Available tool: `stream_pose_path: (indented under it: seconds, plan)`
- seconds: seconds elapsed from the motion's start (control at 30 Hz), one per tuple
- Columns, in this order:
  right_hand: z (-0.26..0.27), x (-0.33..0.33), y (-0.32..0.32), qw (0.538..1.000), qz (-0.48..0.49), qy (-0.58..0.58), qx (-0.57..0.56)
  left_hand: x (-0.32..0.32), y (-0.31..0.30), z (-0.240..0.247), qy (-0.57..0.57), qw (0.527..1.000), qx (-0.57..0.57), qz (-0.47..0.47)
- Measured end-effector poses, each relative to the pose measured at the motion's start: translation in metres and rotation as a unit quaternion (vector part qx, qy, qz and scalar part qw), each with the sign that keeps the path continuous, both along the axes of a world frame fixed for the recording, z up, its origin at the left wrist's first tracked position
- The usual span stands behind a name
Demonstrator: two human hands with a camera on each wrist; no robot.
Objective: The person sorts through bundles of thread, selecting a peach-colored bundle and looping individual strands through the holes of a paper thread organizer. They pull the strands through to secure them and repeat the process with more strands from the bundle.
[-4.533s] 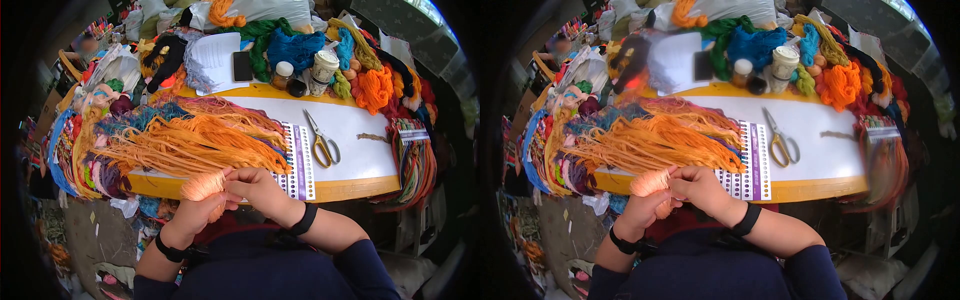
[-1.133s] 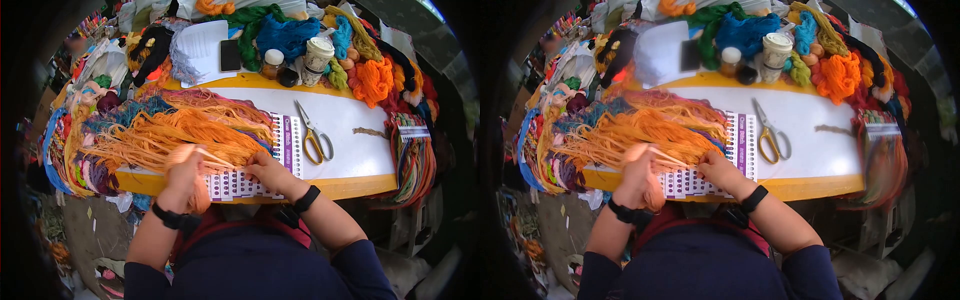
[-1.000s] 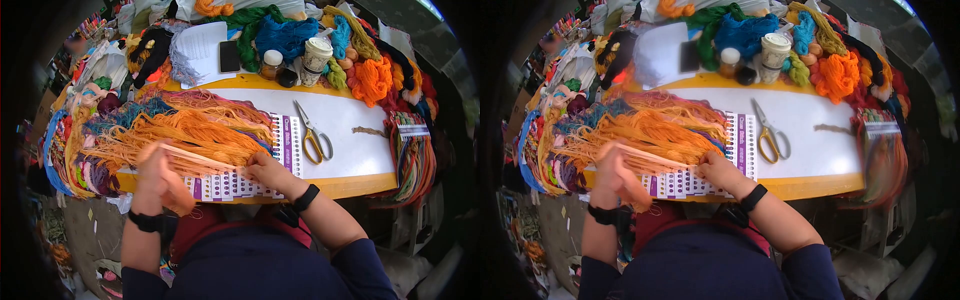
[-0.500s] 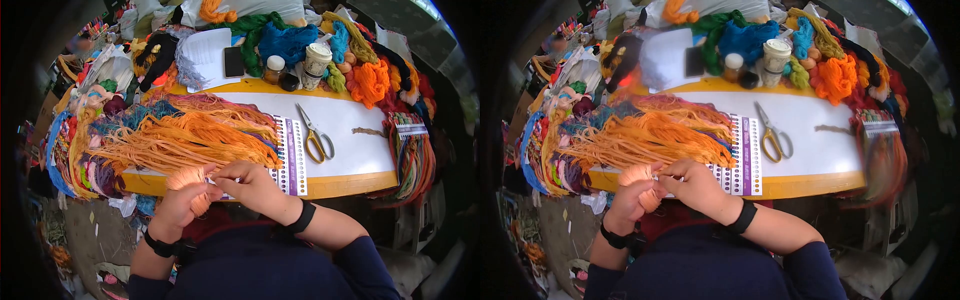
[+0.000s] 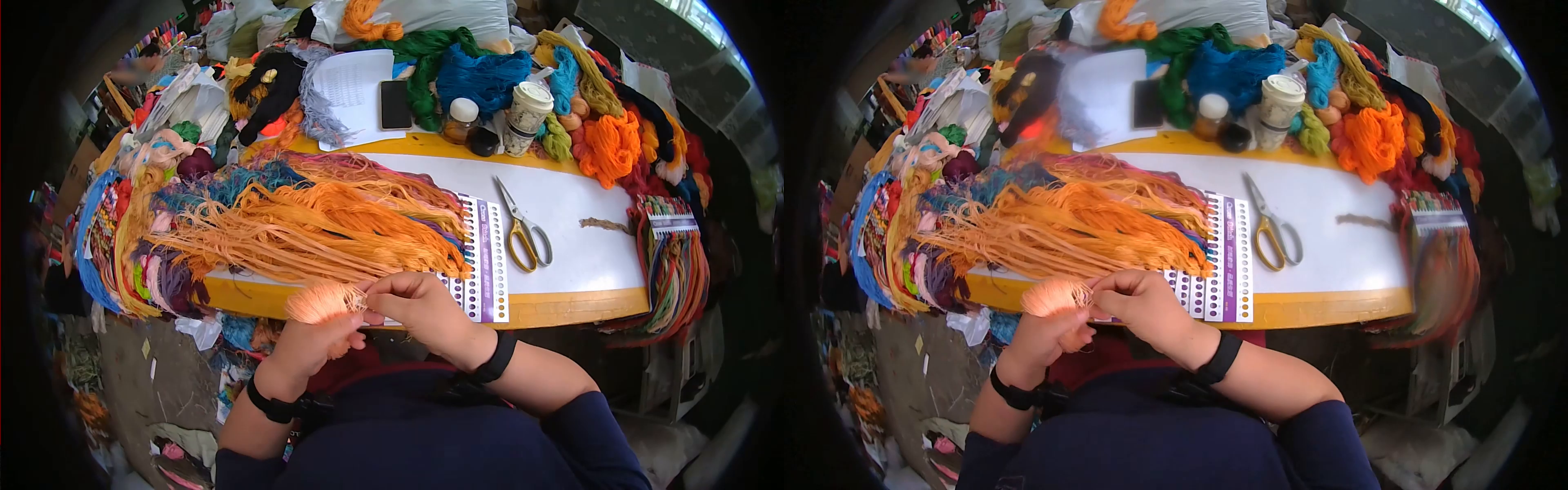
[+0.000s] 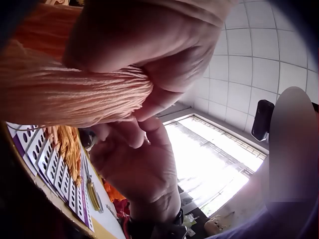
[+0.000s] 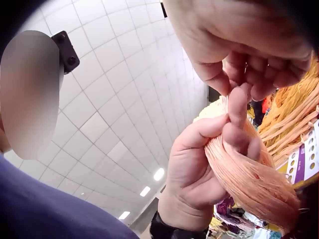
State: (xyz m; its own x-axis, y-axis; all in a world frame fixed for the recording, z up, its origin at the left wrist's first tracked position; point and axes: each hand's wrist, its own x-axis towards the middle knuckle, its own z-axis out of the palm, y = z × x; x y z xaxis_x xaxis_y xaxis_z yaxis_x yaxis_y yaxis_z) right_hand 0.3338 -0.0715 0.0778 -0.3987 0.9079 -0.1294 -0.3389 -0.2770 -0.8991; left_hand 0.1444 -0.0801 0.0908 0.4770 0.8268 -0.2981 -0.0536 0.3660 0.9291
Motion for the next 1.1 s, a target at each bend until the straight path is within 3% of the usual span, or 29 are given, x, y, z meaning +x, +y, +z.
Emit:
stream_pose_path:
  seconds: [0.07,0.17,0.37,0.47,0.63,0.93,1.1]
  plan:
    - [0.004,0.001,0.0,1.0,-0.003,-0.012,0.002,0.0,0.0,0.002,-0.041,0.996,-0.048,0.056]
    - [0.004,0.001,0.001,0.999,0.004,-0.034,0.003,0.002,-0.001,0.003,-0.084,0.992,-0.069,0.066]
    - [0.0,-0.001,0.002,1.0,-0.01,0.0,-0.01,0.007,0.001,0.003,-0.087,0.993,-0.042,0.062]
    - [-0.001,-0.003,0.001,0.998,0.009,-0.067,-0.005,0.012,-0.001,0.003,-0.057,0.996,-0.027,0.066]
    - [-0.001,-0.001,0.002,0.996,0.042,0.001,-0.073,0.013,-0.001,-0.004,-0.082,0.994,-0.027,0.064]
    - [-0.005,-0.006,0.0,0.998,0.001,0.039,-0.052,0.015,0.001,-0.003,-0.09,0.994,-0.031,0.049]
    - [-0.002,-0.001,0.003,0.997,0.031,-0.026,-0.071,0.019,0.0,-0.002,-0.071,0.996,-0.018,0.059]
